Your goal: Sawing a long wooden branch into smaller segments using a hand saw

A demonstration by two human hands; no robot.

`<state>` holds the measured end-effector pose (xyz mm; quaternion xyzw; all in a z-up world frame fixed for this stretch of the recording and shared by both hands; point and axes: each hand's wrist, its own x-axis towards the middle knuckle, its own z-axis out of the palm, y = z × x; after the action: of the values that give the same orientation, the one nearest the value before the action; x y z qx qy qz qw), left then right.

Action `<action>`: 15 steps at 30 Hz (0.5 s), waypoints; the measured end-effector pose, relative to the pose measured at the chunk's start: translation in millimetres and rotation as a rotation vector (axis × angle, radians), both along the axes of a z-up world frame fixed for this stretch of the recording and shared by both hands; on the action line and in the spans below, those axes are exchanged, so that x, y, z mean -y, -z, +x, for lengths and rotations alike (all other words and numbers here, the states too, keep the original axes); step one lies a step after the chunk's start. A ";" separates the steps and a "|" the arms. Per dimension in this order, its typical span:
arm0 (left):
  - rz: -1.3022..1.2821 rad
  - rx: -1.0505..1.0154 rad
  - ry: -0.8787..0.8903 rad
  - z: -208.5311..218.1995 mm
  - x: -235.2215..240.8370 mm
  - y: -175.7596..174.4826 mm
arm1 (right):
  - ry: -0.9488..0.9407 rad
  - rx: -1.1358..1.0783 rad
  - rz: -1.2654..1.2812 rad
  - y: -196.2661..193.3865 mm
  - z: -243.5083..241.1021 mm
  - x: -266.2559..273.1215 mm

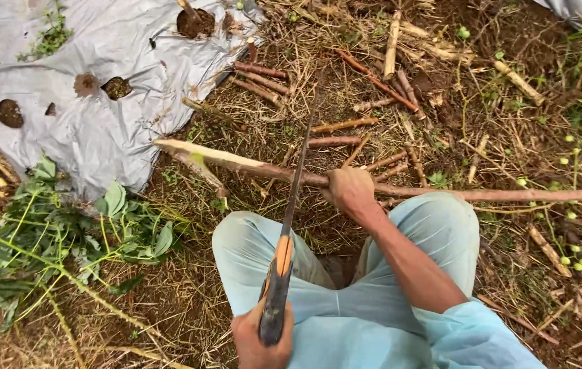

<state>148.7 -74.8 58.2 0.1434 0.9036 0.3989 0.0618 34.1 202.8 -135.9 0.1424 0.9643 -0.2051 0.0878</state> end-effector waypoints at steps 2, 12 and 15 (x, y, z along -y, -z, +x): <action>-0.008 -0.018 0.052 -17.7 -19.1 -1.1 | -0.004 -0.031 -0.004 8.8 -1.6 1.7; -0.032 0.035 0.018 -2.9 20.8 6.1 | 0.020 0.050 -0.017 17.4 -13.9 0.2; 0.056 -0.035 0.077 -27.4 -12.3 8.5 | 0.030 -0.126 -0.035 17.0 -8.4 6.6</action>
<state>121.3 -62.5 49.6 0.1868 0.8869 0.4186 0.0572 25.7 196.2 -152.9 0.1421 0.9620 -0.2318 0.0262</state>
